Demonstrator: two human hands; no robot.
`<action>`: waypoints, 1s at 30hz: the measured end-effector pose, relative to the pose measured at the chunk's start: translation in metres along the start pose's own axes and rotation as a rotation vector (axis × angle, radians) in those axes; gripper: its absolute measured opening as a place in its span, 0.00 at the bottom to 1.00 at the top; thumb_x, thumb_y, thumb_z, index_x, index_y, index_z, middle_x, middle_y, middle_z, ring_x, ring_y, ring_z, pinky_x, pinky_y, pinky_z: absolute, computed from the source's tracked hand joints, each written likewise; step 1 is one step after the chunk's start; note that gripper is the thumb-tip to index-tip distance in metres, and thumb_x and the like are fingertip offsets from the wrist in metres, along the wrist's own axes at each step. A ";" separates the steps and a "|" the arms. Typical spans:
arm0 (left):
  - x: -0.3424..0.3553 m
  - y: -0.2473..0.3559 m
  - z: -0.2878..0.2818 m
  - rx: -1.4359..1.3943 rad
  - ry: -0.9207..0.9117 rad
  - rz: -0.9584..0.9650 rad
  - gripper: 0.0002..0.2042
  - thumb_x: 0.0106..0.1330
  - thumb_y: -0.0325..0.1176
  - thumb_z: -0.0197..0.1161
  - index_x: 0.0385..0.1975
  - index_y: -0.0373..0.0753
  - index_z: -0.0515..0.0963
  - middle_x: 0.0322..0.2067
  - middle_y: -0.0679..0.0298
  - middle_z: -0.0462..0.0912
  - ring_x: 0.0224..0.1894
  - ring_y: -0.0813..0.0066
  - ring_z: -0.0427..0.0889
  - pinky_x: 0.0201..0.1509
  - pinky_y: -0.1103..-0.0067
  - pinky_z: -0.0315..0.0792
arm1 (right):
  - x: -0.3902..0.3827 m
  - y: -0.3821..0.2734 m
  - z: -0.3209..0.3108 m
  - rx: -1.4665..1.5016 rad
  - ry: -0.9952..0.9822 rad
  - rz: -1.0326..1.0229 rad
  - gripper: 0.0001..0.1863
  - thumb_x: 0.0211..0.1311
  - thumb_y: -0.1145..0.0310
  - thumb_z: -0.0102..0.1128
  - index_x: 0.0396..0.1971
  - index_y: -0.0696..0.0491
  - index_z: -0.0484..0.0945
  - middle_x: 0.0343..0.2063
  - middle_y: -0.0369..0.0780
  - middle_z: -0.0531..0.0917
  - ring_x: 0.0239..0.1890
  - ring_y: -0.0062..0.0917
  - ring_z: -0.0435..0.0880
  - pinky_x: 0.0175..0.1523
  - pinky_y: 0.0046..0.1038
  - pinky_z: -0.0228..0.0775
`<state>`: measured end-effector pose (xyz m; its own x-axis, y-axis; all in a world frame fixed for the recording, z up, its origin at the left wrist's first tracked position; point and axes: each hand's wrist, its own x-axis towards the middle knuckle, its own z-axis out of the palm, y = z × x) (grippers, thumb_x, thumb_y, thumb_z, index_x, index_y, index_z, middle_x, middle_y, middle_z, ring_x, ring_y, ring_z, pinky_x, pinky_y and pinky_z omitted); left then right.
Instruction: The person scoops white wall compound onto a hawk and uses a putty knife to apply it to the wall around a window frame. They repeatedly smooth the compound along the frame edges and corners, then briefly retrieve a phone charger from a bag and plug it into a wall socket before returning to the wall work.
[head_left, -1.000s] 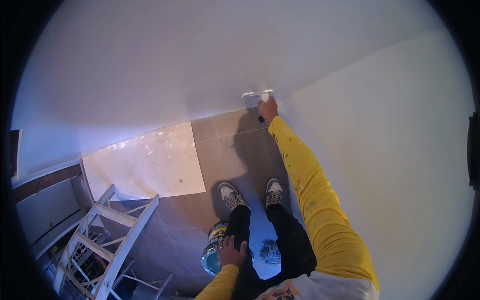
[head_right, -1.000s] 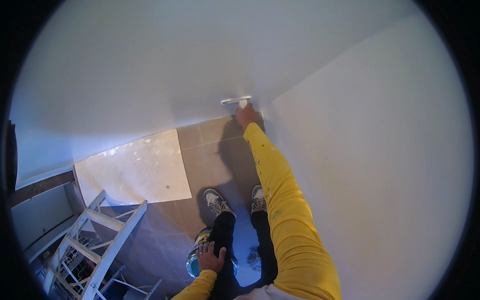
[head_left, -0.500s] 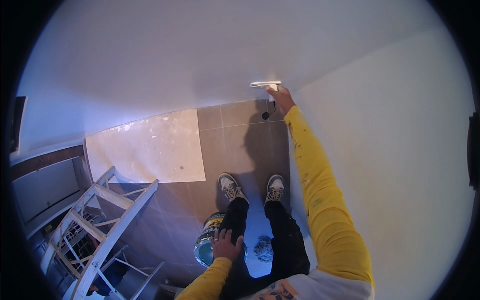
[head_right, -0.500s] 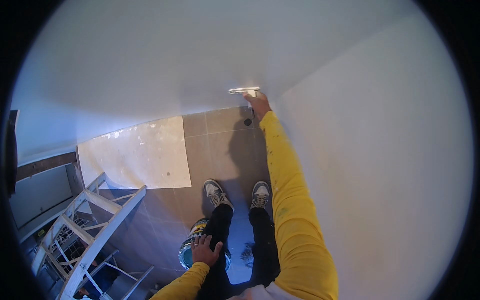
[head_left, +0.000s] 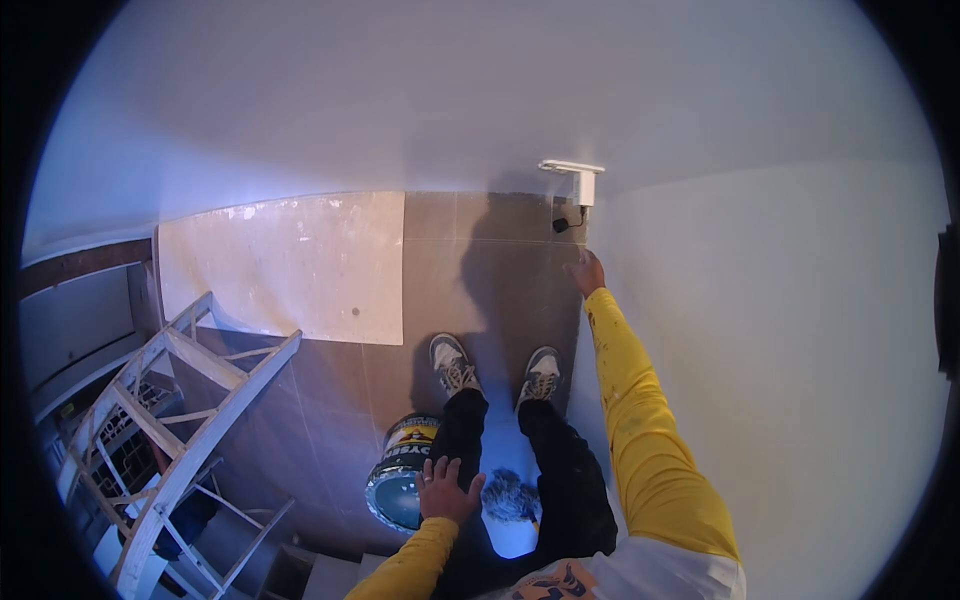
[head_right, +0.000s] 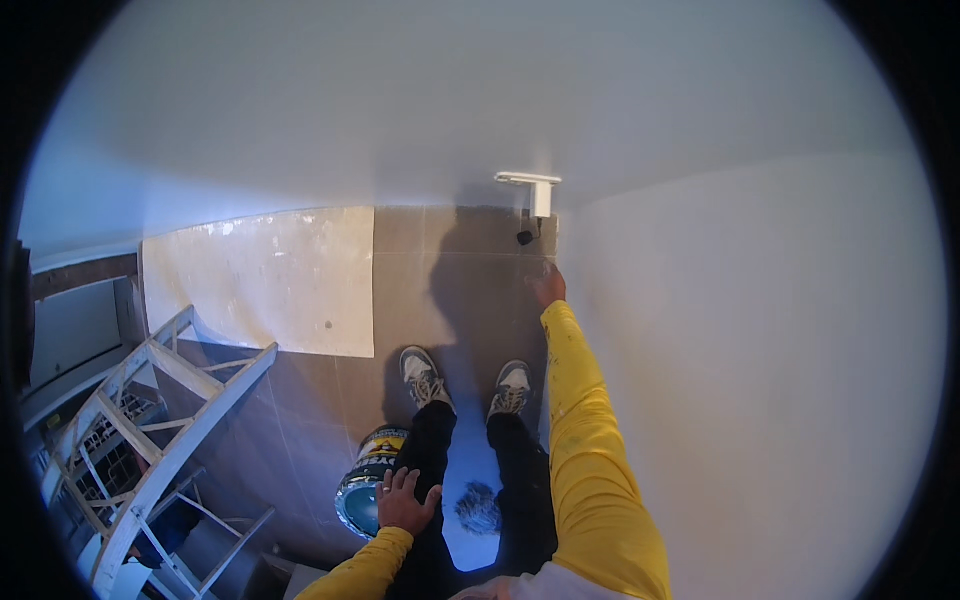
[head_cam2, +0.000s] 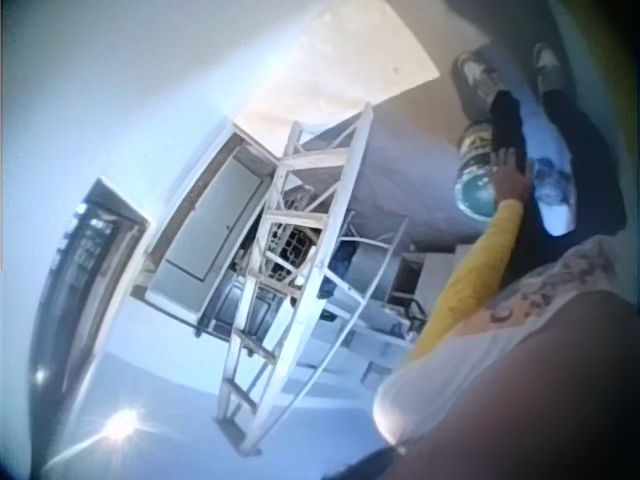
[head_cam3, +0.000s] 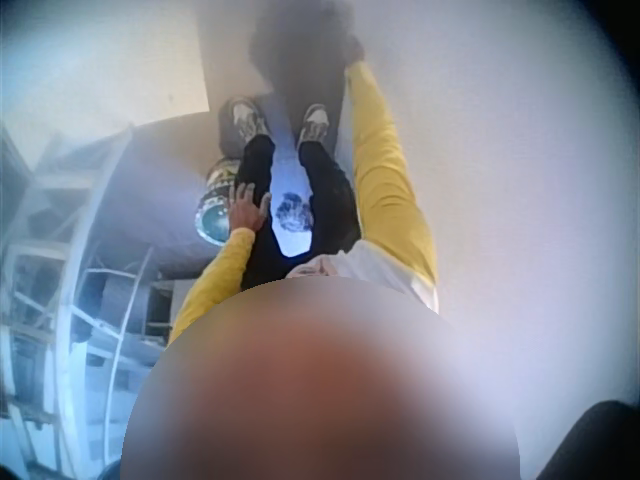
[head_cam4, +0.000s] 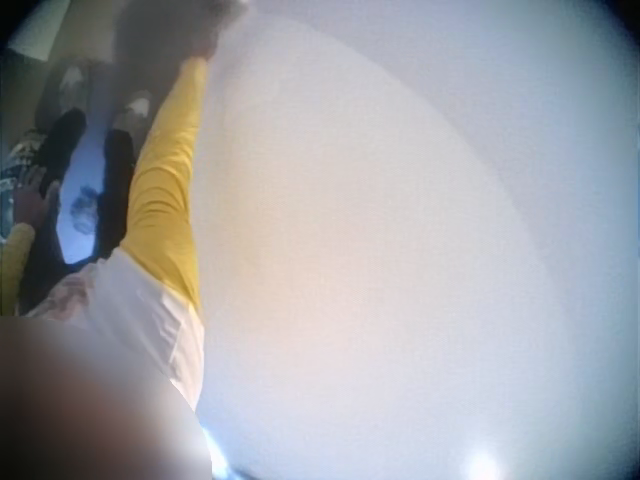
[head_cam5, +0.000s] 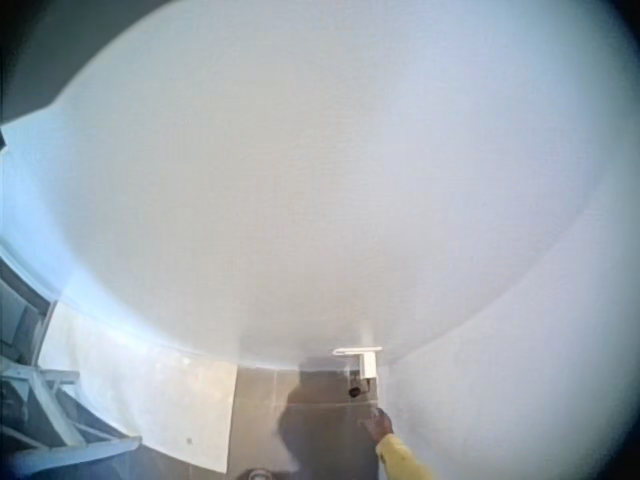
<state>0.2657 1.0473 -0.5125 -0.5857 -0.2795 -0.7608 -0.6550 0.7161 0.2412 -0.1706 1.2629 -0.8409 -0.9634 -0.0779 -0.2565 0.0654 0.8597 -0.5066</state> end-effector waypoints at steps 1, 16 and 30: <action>-0.001 -0.001 0.001 -0.037 0.002 -0.010 0.35 0.66 0.65 0.57 0.62 0.42 0.76 0.66 0.51 0.73 0.72 0.42 0.62 0.76 0.48 0.51 | 0.003 -0.004 0.008 0.012 -0.031 0.063 0.33 0.50 0.61 0.75 0.55 0.63 0.78 0.42 0.53 0.85 0.46 0.45 0.85 0.51 0.40 0.76; -0.039 0.002 0.002 -0.238 0.242 -0.125 0.29 0.70 0.54 0.58 0.65 0.42 0.72 0.65 0.51 0.73 0.71 0.47 0.66 0.75 0.54 0.56 | -0.311 -0.134 -0.096 -0.215 -0.671 -0.256 0.17 0.65 0.55 0.59 0.31 0.55 0.83 0.33 0.52 0.85 0.39 0.50 0.84 0.44 0.49 0.73; -0.279 -0.191 -0.046 -0.955 0.329 -0.832 0.26 0.64 0.32 0.59 0.65 0.50 0.74 0.65 0.52 0.75 0.66 0.47 0.74 0.70 0.59 0.67 | -0.226 -0.319 -0.257 -1.180 -0.863 -1.101 0.11 0.50 0.53 0.71 0.26 0.45 0.88 0.27 0.40 0.88 0.33 0.34 0.87 0.41 0.40 0.79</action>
<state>0.5325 0.9586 -0.3185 0.1569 -0.6550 -0.7392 -0.8734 -0.4414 0.2057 -0.0405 1.1358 -0.4096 -0.0243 -0.6684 -0.7434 -0.9960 0.0799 -0.0392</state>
